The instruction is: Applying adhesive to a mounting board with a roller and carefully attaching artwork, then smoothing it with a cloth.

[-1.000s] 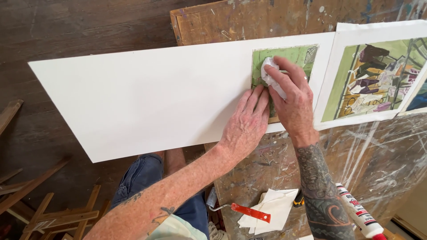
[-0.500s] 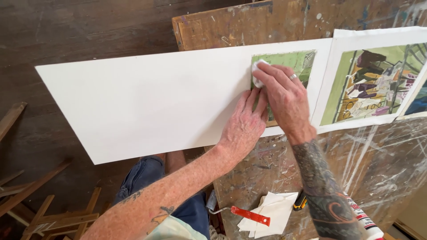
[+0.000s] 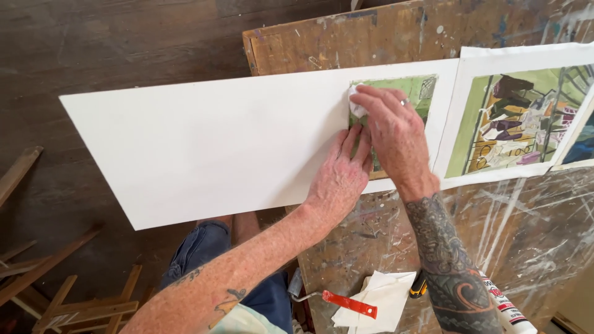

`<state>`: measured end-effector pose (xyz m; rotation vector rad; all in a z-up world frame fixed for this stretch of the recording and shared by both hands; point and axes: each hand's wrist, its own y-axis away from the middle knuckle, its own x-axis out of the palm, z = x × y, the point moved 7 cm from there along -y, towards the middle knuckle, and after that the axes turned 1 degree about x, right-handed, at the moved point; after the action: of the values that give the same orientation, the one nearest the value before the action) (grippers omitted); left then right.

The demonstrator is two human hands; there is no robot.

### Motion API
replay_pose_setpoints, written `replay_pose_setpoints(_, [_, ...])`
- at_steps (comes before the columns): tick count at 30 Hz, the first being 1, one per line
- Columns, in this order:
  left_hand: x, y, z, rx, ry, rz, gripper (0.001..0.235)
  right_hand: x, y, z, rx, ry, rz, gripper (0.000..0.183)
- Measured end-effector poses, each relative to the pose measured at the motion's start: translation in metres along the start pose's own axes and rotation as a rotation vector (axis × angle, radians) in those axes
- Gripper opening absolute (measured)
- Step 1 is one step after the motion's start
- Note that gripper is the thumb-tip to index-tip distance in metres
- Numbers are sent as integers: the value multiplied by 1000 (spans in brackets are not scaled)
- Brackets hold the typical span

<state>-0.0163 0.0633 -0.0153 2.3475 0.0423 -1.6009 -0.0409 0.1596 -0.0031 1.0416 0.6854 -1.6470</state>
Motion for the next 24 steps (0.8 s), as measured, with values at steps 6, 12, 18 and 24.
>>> replay_pose_setpoints(6, [-9, 2, 0, -3, 19, -21, 47, 0, -4, -10, 179, -205, -25, 35])
replay_pose_setpoints(12, [-12, 2, 2, -13, 37, -166, 39, -9, 11, -8, 181, -181, -94, 33])
replay_pose_setpoints(18, [-7, 3, 3, -32, 62, -204, 37, 11, 10, -6, -10, 129, -71, 29])
replay_pose_setpoints(24, [-15, 7, 0, 3, 97, -238, 36, 13, 11, -41, 204, -195, -14, 39])
